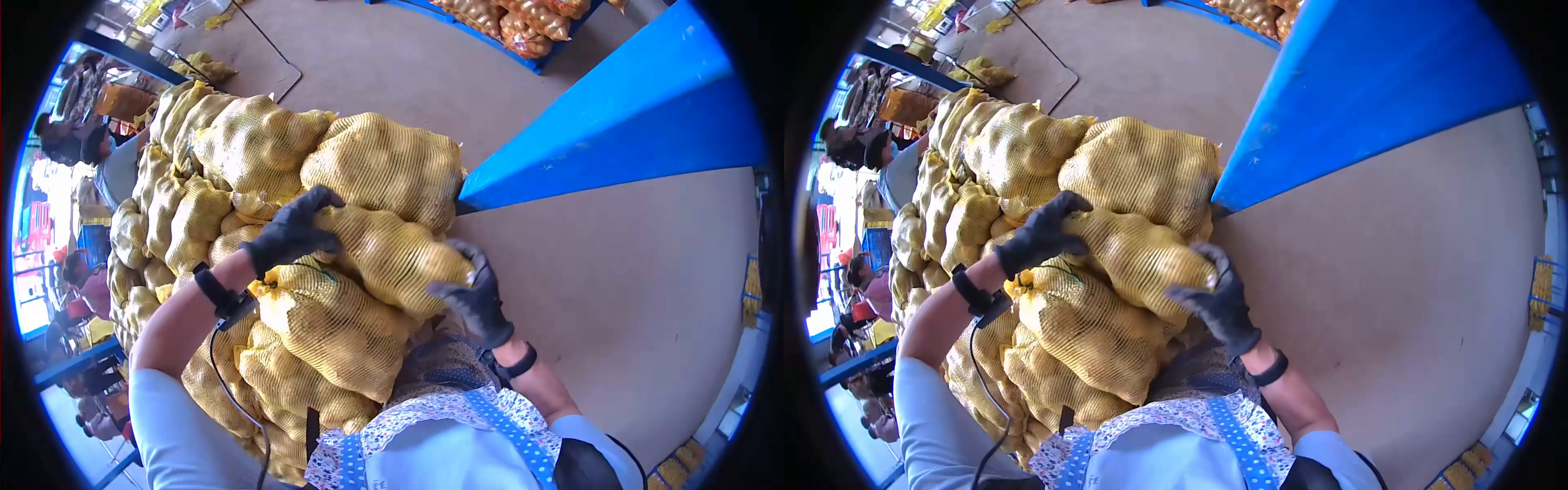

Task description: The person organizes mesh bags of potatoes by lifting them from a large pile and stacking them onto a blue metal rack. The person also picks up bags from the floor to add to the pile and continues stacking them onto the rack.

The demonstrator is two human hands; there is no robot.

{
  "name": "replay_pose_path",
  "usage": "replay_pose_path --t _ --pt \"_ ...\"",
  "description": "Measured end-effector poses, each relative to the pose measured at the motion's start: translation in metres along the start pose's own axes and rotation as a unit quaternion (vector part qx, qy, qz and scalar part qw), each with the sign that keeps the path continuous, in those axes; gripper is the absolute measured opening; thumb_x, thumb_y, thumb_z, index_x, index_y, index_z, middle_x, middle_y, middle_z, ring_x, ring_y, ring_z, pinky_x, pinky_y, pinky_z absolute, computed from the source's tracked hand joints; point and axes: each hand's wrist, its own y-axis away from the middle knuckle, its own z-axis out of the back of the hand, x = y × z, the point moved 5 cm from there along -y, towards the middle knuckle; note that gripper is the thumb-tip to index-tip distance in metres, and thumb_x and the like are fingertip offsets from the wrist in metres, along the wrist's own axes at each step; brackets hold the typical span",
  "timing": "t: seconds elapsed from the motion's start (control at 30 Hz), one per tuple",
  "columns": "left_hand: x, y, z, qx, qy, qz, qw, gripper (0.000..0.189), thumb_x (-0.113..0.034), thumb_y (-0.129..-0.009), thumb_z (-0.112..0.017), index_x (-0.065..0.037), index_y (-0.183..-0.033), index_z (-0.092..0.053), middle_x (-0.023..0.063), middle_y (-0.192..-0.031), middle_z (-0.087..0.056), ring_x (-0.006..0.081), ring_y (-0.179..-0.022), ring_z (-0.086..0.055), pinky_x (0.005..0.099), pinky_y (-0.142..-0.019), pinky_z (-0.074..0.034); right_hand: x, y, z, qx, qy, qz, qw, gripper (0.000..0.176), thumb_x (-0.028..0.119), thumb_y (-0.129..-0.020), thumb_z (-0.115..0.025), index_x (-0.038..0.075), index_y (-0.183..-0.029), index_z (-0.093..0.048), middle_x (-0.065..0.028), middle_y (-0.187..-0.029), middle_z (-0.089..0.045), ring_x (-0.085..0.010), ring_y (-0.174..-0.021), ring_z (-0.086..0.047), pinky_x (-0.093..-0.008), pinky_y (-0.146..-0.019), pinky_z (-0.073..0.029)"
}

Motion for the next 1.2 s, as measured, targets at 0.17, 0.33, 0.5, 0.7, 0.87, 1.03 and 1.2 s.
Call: replay_pose_path --t 0.17,0.33,0.5,0.7,0.87,1.03,1.2 --pt "0.029 -0.015 -0.004 -0.042 0.099 -0.047 0.993 0.102 -0.008 -0.071 -0.086 -0.019 -0.155 -0.030 0.0201 -0.143 -0.049 0.0302 -0.136 -0.044 0.0408 -0.108 -0.044 -0.019 -0.037 0.013 -0.025 -0.177 -0.075 0.981 0.050 -0.001 -0.087 -0.070 0.001 -0.133 -0.048 -0.0089 -0.120 -0.057 -0.0188 -0.111 -0.061 -0.0317 -0.093 -0.054" --pt "0.057 0.069 0.008 -0.102 0.224 0.110 0.963 0.088 -0.052 -0.089 -0.069 0.002 -0.150 -0.034 0.0213 -0.143 -0.049 0.0280 -0.136 -0.045 0.0370 -0.111 -0.037 -0.057 0.078 0.011 -0.196 0.080 0.051 0.976 0.044 0.002 -0.096 -0.059 0.001 -0.138 -0.047 -0.0128 -0.127 -0.056 -0.0215 -0.114 -0.061 -0.0346 -0.095 -0.052" --pt "0.080 0.120 -0.045 -0.163 0.133 0.062 0.976 0.063 -0.039 -0.089 -0.073 -0.003 -0.138 -0.054 0.0108 -0.121 -0.067 0.0171 -0.113 -0.062 0.0312 -0.099 -0.046 -0.117 0.108 -0.067 -0.048 -0.259 -0.236 0.935 0.050 0.031 -0.102 -0.052 -0.001 -0.140 -0.045 -0.0157 -0.132 -0.057 -0.0247 -0.117 -0.059 -0.0369 -0.101 -0.047" --pt "0.169 0.180 -0.082 -0.218 0.149 0.207 0.942 0.036 -0.035 -0.090 -0.068 -0.012 -0.118 -0.066 0.0140 -0.108 -0.069 0.0313 -0.102 -0.064 0.0433 -0.090 -0.049 -0.032 0.071 -0.116 0.008 0.129 -0.206 0.970 0.059 0.045 -0.097 -0.060 -0.003 -0.130 -0.051 -0.0191 -0.131 -0.058 -0.0254 -0.122 -0.057 -0.0355 -0.103 -0.044" --pt "0.152 0.124 -0.056 -0.193 -0.090 0.086 0.973 0.035 -0.033 -0.092 -0.062 -0.010 -0.117 -0.063 0.0172 -0.110 -0.066 0.0380 -0.105 -0.062 0.0475 -0.089 -0.048 -0.098 0.077 -0.117 -0.068 -0.018 -0.202 0.977 0.067 0.050 -0.092 -0.065 0.000 -0.134 -0.049 -0.0159 -0.131 -0.058 -0.0255 -0.118 -0.058 -0.0340 -0.102 -0.045" --pt "0.144 0.114 -0.002 0.082 0.076 0.044 0.993 0.052 -0.046 -0.085 -0.070 -0.006 -0.118 -0.065 0.0102 -0.095 -0.071 0.0252 -0.088 -0.067 0.0387 -0.082 -0.051 -0.055 0.088 -0.070 0.021 0.114 -0.247 0.962 0.077 0.049 -0.090 -0.070 0.004 -0.145 -0.042 -0.0152 -0.134 -0.057 -0.0230 -0.117 -0.058 -0.0360 -0.105 -0.044" --pt "0.034 0.085 0.031 -0.080 -0.039 -0.108 0.990 0.090 -0.047 -0.080 -0.079 -0.008 -0.150 -0.038 0.0205 -0.139 -0.056 0.0329 -0.130 -0.053 0.0387 -0.108 -0.042 -0.081 0.080 0.034 -0.138 0.181 -0.101 0.968 0.082 0.041 -0.084 -0.078 0.004 -0.146 -0.040 -0.0158 -0.137 -0.056 -0.0261 -0.124 -0.056 -0.0372 -0.109 -0.041"
